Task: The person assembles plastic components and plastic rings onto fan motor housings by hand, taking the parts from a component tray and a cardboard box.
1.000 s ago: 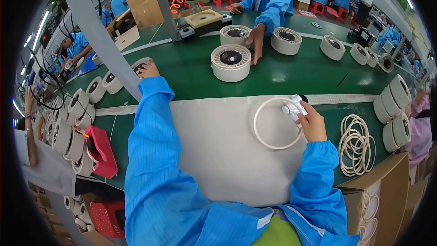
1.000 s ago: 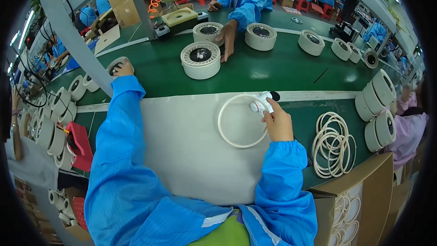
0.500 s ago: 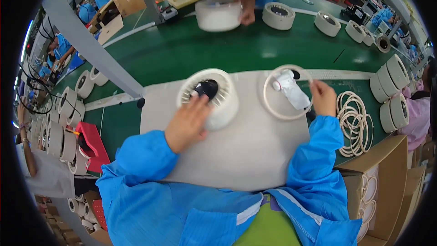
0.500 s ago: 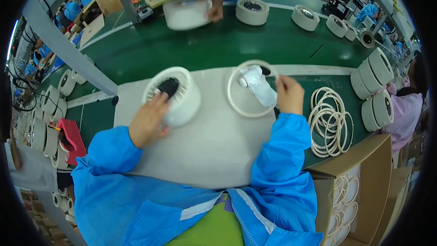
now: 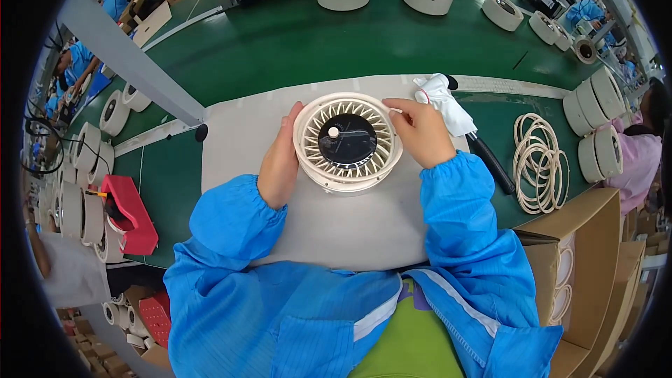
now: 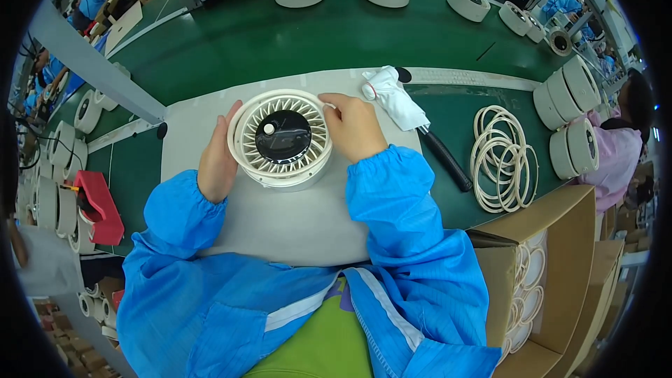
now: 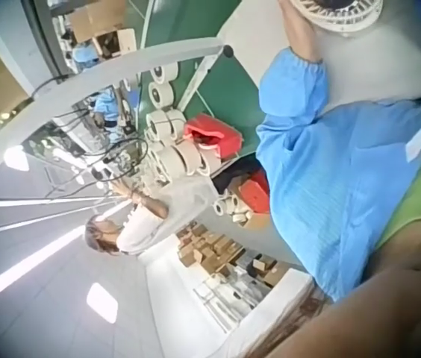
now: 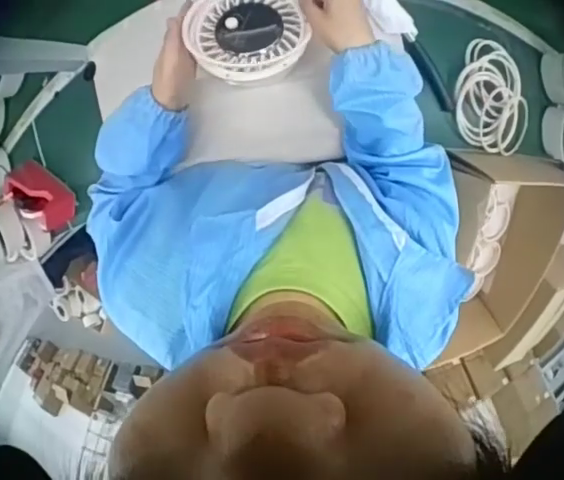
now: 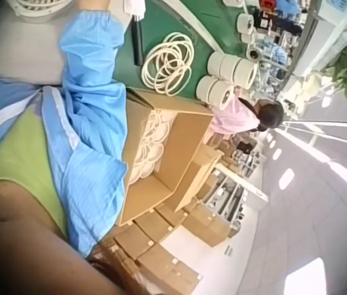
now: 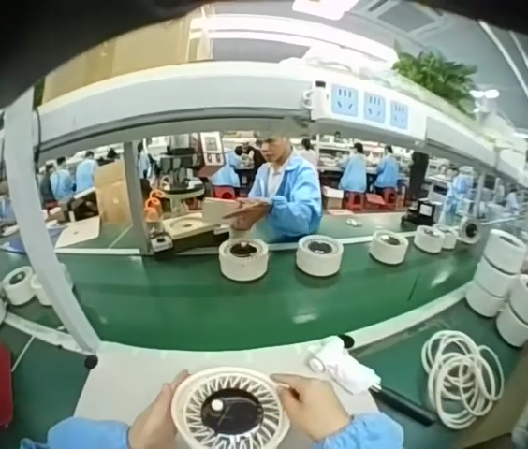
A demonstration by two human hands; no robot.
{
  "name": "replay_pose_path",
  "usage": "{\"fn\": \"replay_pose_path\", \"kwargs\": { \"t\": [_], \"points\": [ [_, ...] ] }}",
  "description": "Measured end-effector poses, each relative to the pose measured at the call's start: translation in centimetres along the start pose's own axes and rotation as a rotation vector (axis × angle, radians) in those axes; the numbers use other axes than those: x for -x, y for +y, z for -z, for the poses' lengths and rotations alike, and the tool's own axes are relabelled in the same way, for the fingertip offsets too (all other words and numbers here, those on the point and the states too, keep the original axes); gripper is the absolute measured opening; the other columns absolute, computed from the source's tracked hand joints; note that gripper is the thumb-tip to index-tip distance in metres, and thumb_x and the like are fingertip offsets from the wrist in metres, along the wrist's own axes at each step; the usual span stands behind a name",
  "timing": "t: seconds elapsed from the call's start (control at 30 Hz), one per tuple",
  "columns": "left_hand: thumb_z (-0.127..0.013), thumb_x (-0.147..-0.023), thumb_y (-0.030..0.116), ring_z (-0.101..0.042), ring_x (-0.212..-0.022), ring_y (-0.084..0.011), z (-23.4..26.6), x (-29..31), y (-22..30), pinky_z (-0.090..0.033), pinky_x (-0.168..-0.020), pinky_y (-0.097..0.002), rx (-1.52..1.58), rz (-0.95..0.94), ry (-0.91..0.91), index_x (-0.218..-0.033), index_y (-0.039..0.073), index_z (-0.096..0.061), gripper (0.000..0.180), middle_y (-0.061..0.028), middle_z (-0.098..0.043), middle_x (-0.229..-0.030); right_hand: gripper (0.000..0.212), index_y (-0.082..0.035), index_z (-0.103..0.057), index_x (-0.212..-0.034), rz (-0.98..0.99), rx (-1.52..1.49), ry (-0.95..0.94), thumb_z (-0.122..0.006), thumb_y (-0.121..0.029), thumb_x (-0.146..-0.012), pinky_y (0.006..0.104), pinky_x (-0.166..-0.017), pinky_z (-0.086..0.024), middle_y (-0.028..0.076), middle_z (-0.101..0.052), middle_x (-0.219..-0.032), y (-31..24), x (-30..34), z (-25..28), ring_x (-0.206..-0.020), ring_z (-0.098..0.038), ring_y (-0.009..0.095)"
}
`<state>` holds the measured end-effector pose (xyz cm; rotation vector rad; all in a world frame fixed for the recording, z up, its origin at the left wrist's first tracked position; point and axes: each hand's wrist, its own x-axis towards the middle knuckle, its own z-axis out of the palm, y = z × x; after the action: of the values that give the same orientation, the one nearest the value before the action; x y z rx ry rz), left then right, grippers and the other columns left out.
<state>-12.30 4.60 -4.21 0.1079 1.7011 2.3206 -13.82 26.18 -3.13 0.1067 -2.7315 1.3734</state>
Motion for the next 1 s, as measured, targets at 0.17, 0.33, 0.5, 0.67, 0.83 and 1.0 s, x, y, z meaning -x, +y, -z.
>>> {"fn": "replay_pose_path", "kwargs": {
  "t": [0.17,0.33,0.5,0.67,0.83,1.0],
  "points": [
    [-0.029,-0.093,0.027,-0.031,-0.123,-0.0228,1.8,-0.9,0.0,-0.028,-0.098,-0.03,-0.241,-0.057,-0.019,-0.132,-0.002,-0.026,0.048,-0.0142,-0.027,-0.137,0.024,-0.004,-0.061,-0.1,0.032,0.137,0.042,-0.052,-0.006,-0.079,0.0295,-0.055,-0.043,0.014,-0.058,-0.067,-1.3,0.1,-0.3,-0.056,-0.054,0.019],
    [-0.041,-0.089,0.016,-0.047,-0.105,-0.0247,1.7,-1.3,0.7,-0.038,-0.083,-0.0314,-1.034,-0.361,-0.047,-0.124,-0.002,-0.04,0.04,-0.0196,-0.042,-0.12,0.025,-0.005,-0.062,-0.1,0.218,0.462,0.101,-0.053,-0.004,-0.077,0.0353,-0.063,-0.045,0.02,-0.058,-0.085,-1.2,-0.8,-1.2,-0.069,-0.057,0.029],
    [-0.043,-0.087,0.015,-0.055,-0.08,-0.033,-0.1,-3.3,0.0,-0.045,-0.073,-0.0341,-1.082,-0.422,0.038,-0.115,-0.006,-0.046,0.035,-0.0221,-0.055,-0.086,0.031,-0.004,-0.055,-0.11,0.369,0.466,0.136,-0.052,-0.005,-0.079,0.0355,-0.077,-0.045,0.022,-0.053,-0.107,0.0,-1.6,-3.6,-0.093,-0.054,0.034],
    [-0.045,-0.085,0.015,-0.057,-0.076,-0.0329,-1.1,-4.5,1.0,-0.046,-0.069,-0.0371,-1.334,-0.403,-0.009,-0.108,-0.007,-0.049,0.032,-0.0196,-0.058,-0.076,0.035,-0.001,-0.047,-0.117,0.436,0.486,0.156,-0.049,-0.008,-0.082,0.0369,-0.087,-0.042,0.021,-0.051,-0.113,-0.1,-1.2,-4.2,-0.107,-0.048,0.036],
    [-0.044,-0.086,0.013,-0.056,-0.081,-0.0349,-2.5,-5.7,2.3,-0.045,-0.071,-0.0397,-1.651,-0.312,-0.129,-0.111,-0.004,-0.05,0.03,-0.022,-0.058,-0.087,0.034,0.001,-0.048,-0.115,0.339,0.586,0.082,-0.049,-0.011,-0.083,0.0388,-0.087,-0.041,0.022,-0.051,-0.114,-1.2,-1.4,-3.7,-0.108,-0.047,0.036],
    [-0.045,-0.085,0.014,-0.056,-0.084,-0.0327,-1.3,-5.6,-0.2,-0.045,-0.071,-0.039,-1.417,-0.52,-0.126,-0.108,-0.004,-0.05,0.03,-0.0213,-0.057,-0.097,0.041,-0.001,-0.041,-0.123,0.322,0.499,-0.087,-0.046,-0.017,-0.086,0.0365,-0.094,-0.035,0.021,-0.04,-0.126,-1.0,-0.7,-2.7,-0.118,-0.037,0.034]
  ]
}}
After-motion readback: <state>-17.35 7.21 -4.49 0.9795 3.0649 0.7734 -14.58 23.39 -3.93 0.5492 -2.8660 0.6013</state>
